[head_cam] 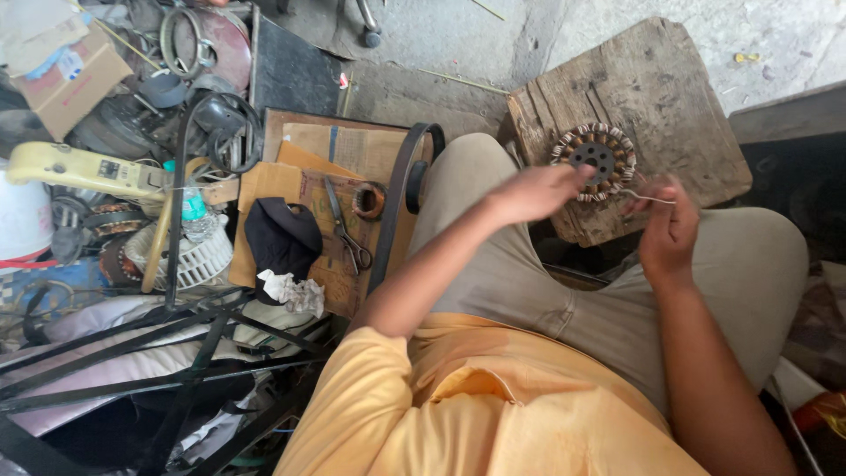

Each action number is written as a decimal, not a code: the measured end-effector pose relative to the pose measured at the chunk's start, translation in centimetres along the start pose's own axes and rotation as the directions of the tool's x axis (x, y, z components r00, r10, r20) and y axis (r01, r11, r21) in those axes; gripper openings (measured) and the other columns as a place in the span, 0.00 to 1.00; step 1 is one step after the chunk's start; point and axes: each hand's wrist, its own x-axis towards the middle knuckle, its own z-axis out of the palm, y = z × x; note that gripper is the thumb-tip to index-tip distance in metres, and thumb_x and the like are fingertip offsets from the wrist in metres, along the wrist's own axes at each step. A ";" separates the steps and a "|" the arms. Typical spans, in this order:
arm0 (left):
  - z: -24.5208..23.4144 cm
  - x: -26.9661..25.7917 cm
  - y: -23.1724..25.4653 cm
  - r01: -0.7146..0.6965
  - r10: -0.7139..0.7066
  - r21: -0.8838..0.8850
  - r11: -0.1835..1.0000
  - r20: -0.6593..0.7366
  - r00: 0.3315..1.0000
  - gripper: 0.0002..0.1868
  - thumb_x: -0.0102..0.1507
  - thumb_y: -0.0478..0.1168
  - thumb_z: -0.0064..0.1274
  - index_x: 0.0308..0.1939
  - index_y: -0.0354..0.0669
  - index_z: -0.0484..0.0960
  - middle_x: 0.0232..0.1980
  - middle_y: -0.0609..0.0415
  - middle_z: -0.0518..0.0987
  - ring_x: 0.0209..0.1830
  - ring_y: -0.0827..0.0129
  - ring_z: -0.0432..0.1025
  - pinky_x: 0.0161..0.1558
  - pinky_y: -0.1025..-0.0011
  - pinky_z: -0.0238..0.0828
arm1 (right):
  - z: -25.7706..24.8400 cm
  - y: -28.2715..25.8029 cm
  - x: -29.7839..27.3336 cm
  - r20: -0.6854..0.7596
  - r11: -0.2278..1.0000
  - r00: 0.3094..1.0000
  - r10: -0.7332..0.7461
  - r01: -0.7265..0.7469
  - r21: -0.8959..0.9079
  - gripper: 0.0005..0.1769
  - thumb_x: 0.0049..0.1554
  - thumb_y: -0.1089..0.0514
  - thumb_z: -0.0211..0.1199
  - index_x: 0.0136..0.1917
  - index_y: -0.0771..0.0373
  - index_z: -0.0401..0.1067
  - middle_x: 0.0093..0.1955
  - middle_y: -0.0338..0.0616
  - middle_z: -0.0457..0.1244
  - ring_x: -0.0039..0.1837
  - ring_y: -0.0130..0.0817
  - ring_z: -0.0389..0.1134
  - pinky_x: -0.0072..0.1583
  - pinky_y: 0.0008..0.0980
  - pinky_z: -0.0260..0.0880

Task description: The person uses shears to cut a wire on a circular metal component with copper windings. They then tie a white string around the windings to secure them, adjusting the string and component throughout the process.

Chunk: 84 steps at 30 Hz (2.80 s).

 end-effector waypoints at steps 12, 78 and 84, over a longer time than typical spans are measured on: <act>3.2 8.4 -3.8 -0.034 -0.024 -0.919 0.392 -0.047 0.999 0.19 0.72 0.51 0.45 0.52 0.39 0.78 0.40 0.54 0.81 0.39 0.69 0.79 0.45 0.67 0.83 | 0.3 -2.8 0.3 0.372 0.906 0.921 -0.117 0.252 -0.340 0.16 0.64 0.65 0.57 0.35 0.69 0.58 0.36 0.52 0.52 0.39 0.48 0.56 0.43 0.43 0.56; 5.6 0.9 -1.8 -0.279 0.158 -0.497 0.822 -0.271 0.949 0.07 0.69 0.40 0.55 0.40 0.41 0.78 0.33 0.63 0.80 0.30 0.84 0.75 0.28 0.79 0.74 | 1.7 -2.8 -0.3 0.179 0.848 0.966 -0.185 0.249 -0.468 0.22 0.61 0.71 0.60 0.68 0.66 0.71 0.60 0.57 0.69 0.60 0.50 0.73 0.58 0.40 0.74; 6.0 1.3 -2.7 -0.293 0.174 -0.488 0.823 -0.274 0.946 0.05 0.69 0.38 0.55 0.40 0.40 0.78 0.31 0.62 0.78 0.29 0.84 0.72 0.29 0.79 0.74 | 1.5 -2.4 -0.2 0.146 0.849 0.975 -0.166 0.217 -0.482 0.16 0.62 0.67 0.63 0.63 0.65 0.74 0.56 0.54 0.70 0.57 0.48 0.74 0.56 0.40 0.74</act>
